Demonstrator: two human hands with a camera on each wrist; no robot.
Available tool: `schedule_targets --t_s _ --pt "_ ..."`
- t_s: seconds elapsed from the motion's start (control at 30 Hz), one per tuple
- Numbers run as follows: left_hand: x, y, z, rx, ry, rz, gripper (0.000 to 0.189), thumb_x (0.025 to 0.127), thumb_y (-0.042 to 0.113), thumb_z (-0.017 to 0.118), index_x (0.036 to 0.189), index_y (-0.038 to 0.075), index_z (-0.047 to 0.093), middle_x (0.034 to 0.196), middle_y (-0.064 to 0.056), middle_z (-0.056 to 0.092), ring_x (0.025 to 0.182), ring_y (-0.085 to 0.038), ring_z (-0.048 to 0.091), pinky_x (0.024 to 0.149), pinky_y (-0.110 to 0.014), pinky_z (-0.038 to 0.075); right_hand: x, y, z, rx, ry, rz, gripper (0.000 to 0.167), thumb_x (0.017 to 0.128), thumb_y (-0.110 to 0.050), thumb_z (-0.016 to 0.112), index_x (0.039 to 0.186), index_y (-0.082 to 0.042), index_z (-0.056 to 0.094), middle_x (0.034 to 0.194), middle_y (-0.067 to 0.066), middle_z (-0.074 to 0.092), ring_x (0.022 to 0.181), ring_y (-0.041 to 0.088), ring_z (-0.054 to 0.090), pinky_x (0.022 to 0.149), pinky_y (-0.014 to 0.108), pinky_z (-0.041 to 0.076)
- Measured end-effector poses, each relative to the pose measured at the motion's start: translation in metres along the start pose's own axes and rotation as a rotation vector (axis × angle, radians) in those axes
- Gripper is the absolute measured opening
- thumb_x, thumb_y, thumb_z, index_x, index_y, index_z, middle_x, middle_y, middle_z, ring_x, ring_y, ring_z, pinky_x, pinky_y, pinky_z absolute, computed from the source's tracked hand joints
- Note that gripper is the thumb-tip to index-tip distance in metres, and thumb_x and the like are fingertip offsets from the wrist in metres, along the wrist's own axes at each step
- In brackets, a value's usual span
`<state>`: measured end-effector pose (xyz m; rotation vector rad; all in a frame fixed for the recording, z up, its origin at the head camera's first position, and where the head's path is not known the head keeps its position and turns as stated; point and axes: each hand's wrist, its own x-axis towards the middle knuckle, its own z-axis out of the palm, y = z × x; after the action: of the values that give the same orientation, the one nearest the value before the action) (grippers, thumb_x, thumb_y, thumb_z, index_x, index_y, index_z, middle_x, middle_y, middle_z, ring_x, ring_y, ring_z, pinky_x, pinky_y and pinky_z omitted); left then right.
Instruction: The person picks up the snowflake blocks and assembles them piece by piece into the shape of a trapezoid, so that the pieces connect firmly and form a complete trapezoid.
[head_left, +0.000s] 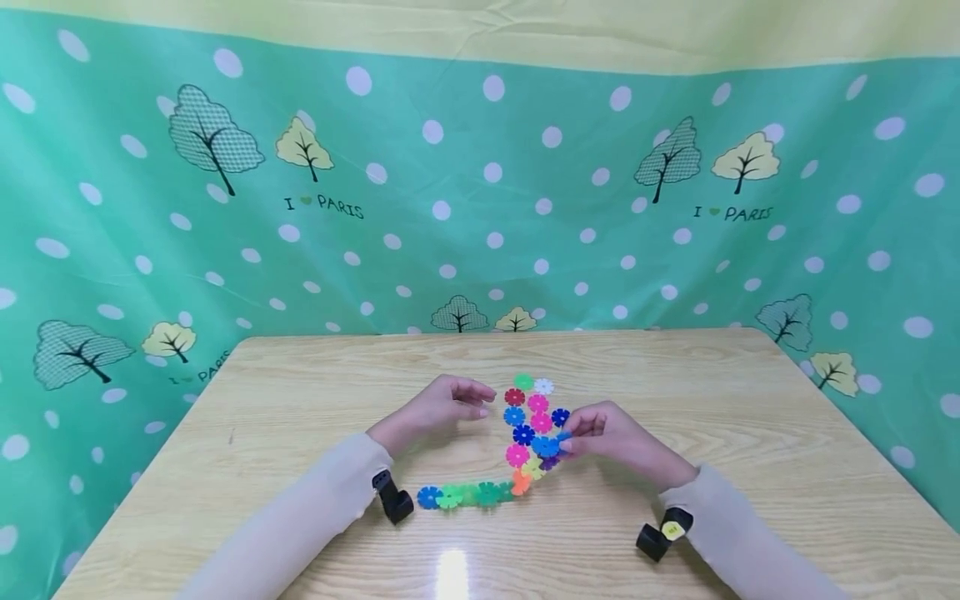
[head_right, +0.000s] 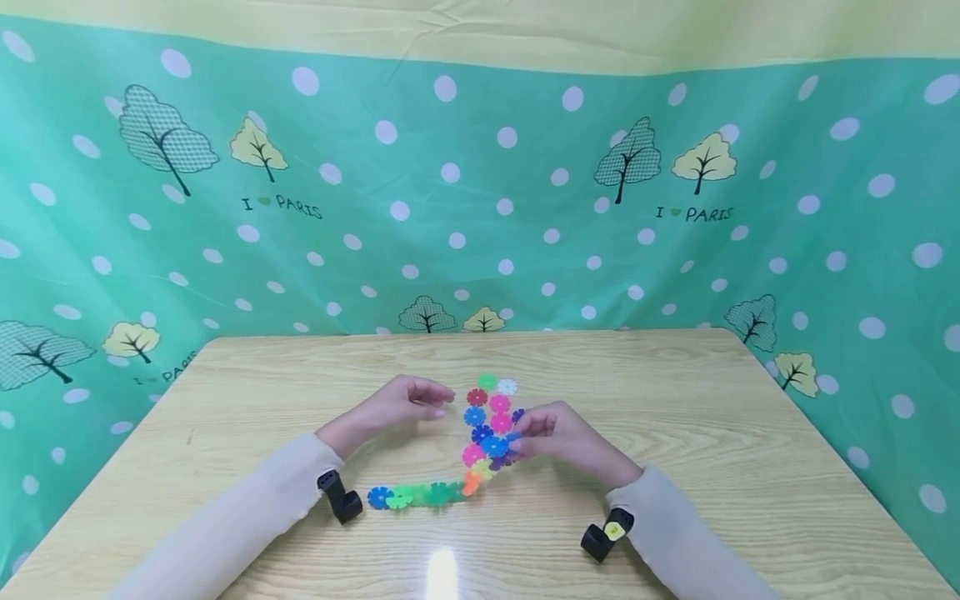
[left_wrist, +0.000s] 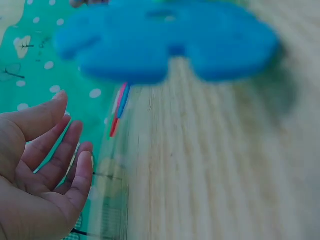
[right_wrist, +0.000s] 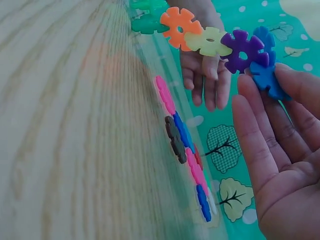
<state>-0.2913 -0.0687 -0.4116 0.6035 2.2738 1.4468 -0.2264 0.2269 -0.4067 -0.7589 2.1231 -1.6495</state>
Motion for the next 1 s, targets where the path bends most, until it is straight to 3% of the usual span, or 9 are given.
schedule_targets --t_s 0.17,0.47,0.63,0.8,1.0 --pt "0.017 -0.003 0.002 -0.023 -0.004 -0.024 0.036 0.084 0.007 0.069 0.119 0.008 0.063 0.117 -0.005 0.065 0.104 -0.018 0.06 0.095 -0.034 0.047 -0.001 0.001 0.001 -0.006 0.001 0.0 0.018 0.089 -0.009 0.064 0.093 0.008 0.063 0.082 0.004 0.07 0.081 0.033 0.068 0.078 0.032 0.055" --pt "0.032 -0.003 -0.014 0.042 -0.118 -0.058 0.035 0.085 0.01 0.068 0.12 0.011 0.063 0.119 -0.001 0.064 0.109 -0.018 0.058 0.101 -0.038 0.042 -0.003 0.001 0.0 0.017 0.007 -0.007 0.017 0.09 -0.01 0.063 0.093 0.007 0.064 0.083 0.003 0.07 0.082 0.037 0.067 0.078 0.04 0.055" --pt "0.04 -0.005 -0.02 0.063 -0.151 -0.035 0.037 0.085 0.013 0.069 0.121 0.012 0.062 0.12 0.0 0.064 0.109 -0.018 0.059 0.1 -0.037 0.043 -0.003 0.004 -0.002 0.017 0.007 -0.018 0.015 0.09 -0.009 0.063 0.093 0.005 0.064 0.083 0.003 0.07 0.08 0.029 0.069 0.077 0.039 0.056" --pt "0.049 -0.011 -0.013 0.04 -0.166 0.02 0.037 0.084 0.01 0.07 0.121 0.011 0.063 0.12 -0.003 0.064 0.106 -0.017 0.061 0.094 -0.03 0.048 -0.003 0.006 -0.002 0.009 -0.013 -0.054 0.012 0.089 -0.006 0.063 0.092 0.005 0.064 0.082 0.002 0.07 0.077 0.023 0.069 0.075 0.036 0.056" --pt "0.055 -0.013 -0.003 0.042 -0.183 0.092 0.036 0.084 0.005 0.069 0.12 0.009 0.064 0.117 -0.004 0.066 0.104 -0.016 0.061 0.094 -0.029 0.048 -0.001 0.005 -0.001 0.016 -0.03 -0.074 0.015 0.089 -0.004 0.062 0.092 0.011 0.062 0.081 0.001 0.07 0.075 0.017 0.069 0.073 0.034 0.056"
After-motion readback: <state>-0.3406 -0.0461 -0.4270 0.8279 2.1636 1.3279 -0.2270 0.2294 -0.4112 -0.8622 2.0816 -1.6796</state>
